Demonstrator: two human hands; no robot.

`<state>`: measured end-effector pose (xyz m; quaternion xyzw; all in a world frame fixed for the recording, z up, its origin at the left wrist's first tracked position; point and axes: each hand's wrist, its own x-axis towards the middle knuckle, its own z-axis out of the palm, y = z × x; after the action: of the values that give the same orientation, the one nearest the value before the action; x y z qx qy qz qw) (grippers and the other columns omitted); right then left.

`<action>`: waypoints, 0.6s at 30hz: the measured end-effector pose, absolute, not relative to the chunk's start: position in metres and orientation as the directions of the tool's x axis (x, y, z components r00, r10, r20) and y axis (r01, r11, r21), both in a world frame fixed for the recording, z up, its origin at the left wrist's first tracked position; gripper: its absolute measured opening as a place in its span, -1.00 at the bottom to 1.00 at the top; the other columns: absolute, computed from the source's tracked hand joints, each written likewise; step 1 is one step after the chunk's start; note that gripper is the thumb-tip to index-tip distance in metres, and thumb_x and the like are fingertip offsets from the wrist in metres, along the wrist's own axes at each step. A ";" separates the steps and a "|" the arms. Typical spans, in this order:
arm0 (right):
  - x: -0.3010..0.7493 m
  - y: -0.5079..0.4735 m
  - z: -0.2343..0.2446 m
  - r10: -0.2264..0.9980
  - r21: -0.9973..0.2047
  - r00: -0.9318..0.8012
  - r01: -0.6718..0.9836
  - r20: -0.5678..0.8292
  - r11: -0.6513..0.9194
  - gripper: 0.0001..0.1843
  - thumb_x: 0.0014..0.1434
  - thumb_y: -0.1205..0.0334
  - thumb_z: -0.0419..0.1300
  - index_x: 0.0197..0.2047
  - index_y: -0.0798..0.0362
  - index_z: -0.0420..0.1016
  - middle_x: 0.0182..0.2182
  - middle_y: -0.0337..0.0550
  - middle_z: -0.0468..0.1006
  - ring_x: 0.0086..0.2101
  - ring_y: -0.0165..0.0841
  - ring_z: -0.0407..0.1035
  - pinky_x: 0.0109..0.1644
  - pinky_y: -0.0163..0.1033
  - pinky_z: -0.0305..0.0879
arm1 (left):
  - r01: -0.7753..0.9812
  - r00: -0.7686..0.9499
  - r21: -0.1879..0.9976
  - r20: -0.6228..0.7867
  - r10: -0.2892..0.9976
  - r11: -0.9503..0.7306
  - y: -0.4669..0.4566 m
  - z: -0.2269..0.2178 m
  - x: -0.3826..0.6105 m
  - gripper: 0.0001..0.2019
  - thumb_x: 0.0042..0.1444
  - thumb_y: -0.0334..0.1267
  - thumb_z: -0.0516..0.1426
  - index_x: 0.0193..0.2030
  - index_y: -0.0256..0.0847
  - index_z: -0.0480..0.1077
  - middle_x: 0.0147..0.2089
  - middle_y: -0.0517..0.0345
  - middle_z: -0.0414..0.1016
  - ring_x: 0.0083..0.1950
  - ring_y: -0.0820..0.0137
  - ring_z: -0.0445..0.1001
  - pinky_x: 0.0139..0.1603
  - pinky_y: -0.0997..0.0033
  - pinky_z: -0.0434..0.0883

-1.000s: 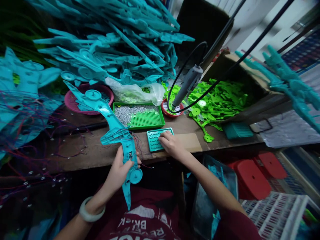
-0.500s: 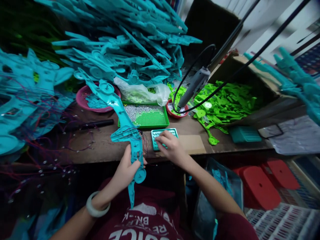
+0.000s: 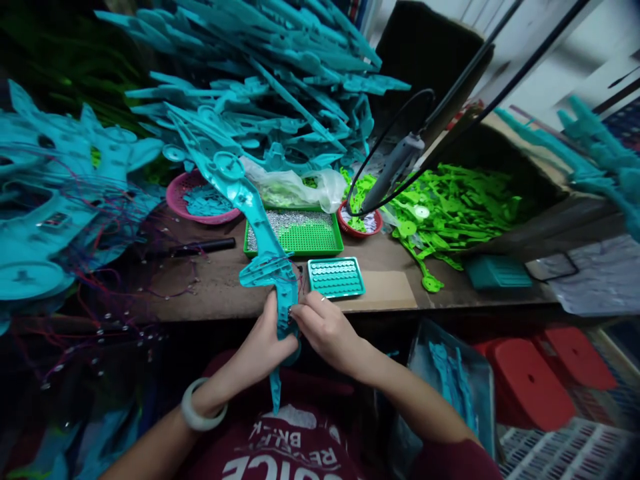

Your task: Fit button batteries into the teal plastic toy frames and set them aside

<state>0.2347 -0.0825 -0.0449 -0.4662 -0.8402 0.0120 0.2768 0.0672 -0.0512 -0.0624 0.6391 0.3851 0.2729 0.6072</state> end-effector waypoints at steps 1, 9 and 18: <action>0.235 -0.084 -0.044 0.801 -0.306 -0.406 0.771 0.439 0.558 -0.79 0.41 0.41 -0.01 -0.19 0.12 0.44 -0.34 -0.08 0.38 -0.29 -0.28 0.26 -0.23 -0.24 0.30 | 0.154 0.561 0.988 -0.114 0.820 0.032 -0.053 -0.063 0.067 -0.28 -0.04 -0.49 0.09 0.32 -0.19 0.07 0.03 0.09 0.44 -0.04 0.25 0.46 0.05 0.25 0.40; 0.237 -0.085 -0.036 0.862 -0.578 -0.400 0.641 0.311 0.505 -0.84 0.39 0.38 0.07 -0.26 0.07 0.40 -0.32 -0.12 0.43 -0.29 -0.33 0.33 -0.23 -0.25 0.31 | 0.137 0.574 0.990 -0.115 0.811 0.043 -0.062 -0.062 0.062 -0.42 -0.03 -0.50 0.12 0.18 -0.14 0.20 -0.16 0.20 0.47 -0.24 0.33 0.47 -0.19 0.35 0.43; 0.238 -0.071 -0.025 0.948 -0.834 -0.107 0.454 0.299 0.314 -0.74 0.17 0.18 0.36 -0.37 0.01 0.33 -0.49 -0.33 0.37 -0.48 -0.43 0.27 -0.42 -0.33 0.19 | 0.115 0.629 0.991 -0.129 0.766 0.072 -0.046 -0.020 0.035 -0.56 0.16 -0.28 0.18 0.19 -0.15 0.32 -0.23 0.13 0.58 -0.29 0.28 0.57 -0.27 0.31 0.53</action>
<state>0.2379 -0.0713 -0.0246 -0.5106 -0.6866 0.2868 0.4308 0.0351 -0.0460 -0.0201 0.6325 0.3485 0.2528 0.6438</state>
